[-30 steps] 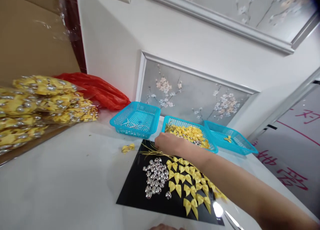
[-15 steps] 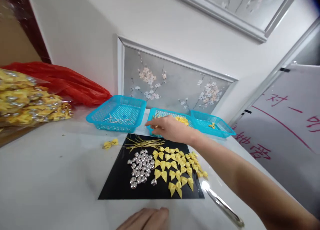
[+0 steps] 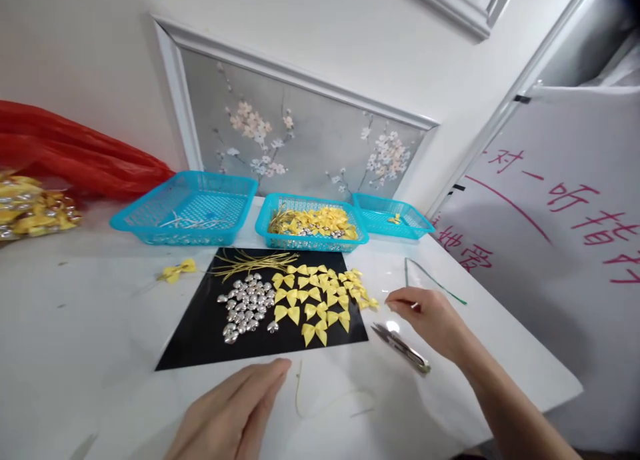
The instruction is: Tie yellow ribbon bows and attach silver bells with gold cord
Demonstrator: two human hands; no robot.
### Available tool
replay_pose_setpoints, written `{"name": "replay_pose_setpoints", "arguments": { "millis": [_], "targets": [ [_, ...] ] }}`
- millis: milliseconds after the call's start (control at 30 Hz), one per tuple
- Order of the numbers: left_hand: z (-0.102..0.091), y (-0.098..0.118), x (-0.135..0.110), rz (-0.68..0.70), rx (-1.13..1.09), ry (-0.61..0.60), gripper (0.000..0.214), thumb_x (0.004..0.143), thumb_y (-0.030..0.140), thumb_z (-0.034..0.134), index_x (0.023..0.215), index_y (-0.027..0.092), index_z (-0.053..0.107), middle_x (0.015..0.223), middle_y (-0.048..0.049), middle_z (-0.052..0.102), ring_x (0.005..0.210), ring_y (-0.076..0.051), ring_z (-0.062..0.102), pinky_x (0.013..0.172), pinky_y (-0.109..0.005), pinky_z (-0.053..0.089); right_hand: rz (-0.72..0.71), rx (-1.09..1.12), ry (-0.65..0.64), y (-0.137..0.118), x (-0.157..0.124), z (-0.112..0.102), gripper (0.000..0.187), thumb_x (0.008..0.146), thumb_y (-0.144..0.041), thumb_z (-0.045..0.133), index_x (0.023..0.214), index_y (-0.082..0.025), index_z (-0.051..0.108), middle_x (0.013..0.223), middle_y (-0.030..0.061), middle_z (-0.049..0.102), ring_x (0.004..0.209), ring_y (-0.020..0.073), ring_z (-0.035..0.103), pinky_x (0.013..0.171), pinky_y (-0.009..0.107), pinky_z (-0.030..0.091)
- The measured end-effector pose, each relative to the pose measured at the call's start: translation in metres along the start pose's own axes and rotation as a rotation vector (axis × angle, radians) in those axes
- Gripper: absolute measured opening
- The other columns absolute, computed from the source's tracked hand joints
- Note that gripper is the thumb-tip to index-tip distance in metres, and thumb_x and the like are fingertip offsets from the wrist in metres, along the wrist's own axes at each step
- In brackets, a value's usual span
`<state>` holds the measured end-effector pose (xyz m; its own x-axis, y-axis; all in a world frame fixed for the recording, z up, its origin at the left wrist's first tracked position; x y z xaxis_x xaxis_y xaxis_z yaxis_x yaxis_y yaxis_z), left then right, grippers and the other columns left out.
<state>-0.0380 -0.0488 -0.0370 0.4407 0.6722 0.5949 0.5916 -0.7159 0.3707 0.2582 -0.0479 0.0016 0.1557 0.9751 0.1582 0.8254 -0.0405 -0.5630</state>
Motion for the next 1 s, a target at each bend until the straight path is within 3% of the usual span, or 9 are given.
{"name": "replay_pose_setpoints", "arguments": {
  "millis": [133,267,433,667,833,1000],
  "targets": [
    [-0.003,0.003,0.011,-0.008,0.028,0.032,0.022,0.09,0.033,0.049,0.094,0.024,0.068,0.086,0.003,0.079,0.071,-0.014,0.074,0.068,-0.016,0.059,-0.139,0.097,-0.11,-0.018,-0.014,0.031,0.022,0.084,-0.013,0.052,0.081,-0.023,0.071,0.08,-0.0011,0.07,0.072,0.0147,0.061,0.065,0.023,0.043],
    [0.0,-0.001,0.013,-0.116,-0.004,-0.019,0.021,0.089,0.034,0.051,0.095,0.024,0.069,0.086,0.0037,0.079,0.072,-0.014,0.075,0.066,-0.015,0.058,-0.229,0.018,-0.083,-0.049,-0.013,0.052,0.026,0.087,-0.01,0.049,0.086,-0.024,0.071,0.085,0.0002,0.068,0.079,0.0154,0.062,0.072,0.024,0.042],
    [0.001,-0.009,0.004,-0.287,-0.124,-0.053,0.023,0.088,0.032,0.051,0.1,0.024,0.068,0.084,0.0032,0.079,0.073,-0.013,0.074,0.067,-0.015,0.058,-0.15,-0.074,-0.033,-0.048,0.003,0.053,0.022,0.089,-0.012,0.049,0.09,-0.021,0.069,0.091,0.0055,0.066,0.085,0.0205,0.061,0.069,0.028,0.04],
    [-0.001,-0.008,0.007,-0.421,-0.237,-0.05,0.025,0.085,0.038,0.054,0.099,0.024,0.07,0.086,0.0001,0.078,0.074,-0.016,0.073,0.067,-0.02,0.059,-0.107,-0.051,-0.046,-0.034,0.008,0.057,0.016,0.078,-0.003,0.058,0.073,-0.018,0.06,0.083,0.0027,0.06,0.075,0.0165,0.057,0.064,0.025,0.037],
    [0.004,0.018,0.014,-0.62,-0.558,-0.125,0.03,0.085,0.044,0.057,0.106,0.025,0.066,0.103,-0.0031,0.073,0.086,-0.018,0.071,0.076,-0.024,0.057,-0.149,0.013,-0.086,-0.056,-0.021,0.042,0.012,0.084,-0.008,0.055,0.082,-0.02,0.057,0.083,0.0007,0.063,0.074,0.0158,0.058,0.064,0.024,0.038],
    [0.016,0.05,0.024,-0.623,-0.867,-0.188,0.027,0.081,0.037,0.063,0.106,0.027,0.065,0.099,-0.0015,0.071,0.091,-0.018,0.066,0.076,-0.024,0.055,-0.339,0.105,-0.172,-0.089,-0.06,0.039,0.015,0.087,-0.006,0.051,0.089,-0.019,0.06,0.087,0.0033,0.067,0.083,0.0188,0.061,0.072,0.028,0.041]
  ]
}}
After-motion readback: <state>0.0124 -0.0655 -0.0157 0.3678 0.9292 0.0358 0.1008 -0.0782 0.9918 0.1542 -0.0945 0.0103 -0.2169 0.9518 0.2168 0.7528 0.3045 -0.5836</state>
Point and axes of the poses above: each hand's wrist, its own x-axis towards the middle knuckle, its own z-axis out of the palm, y = z × x, the point moved 4 cm from there along x, towards the middle knuckle
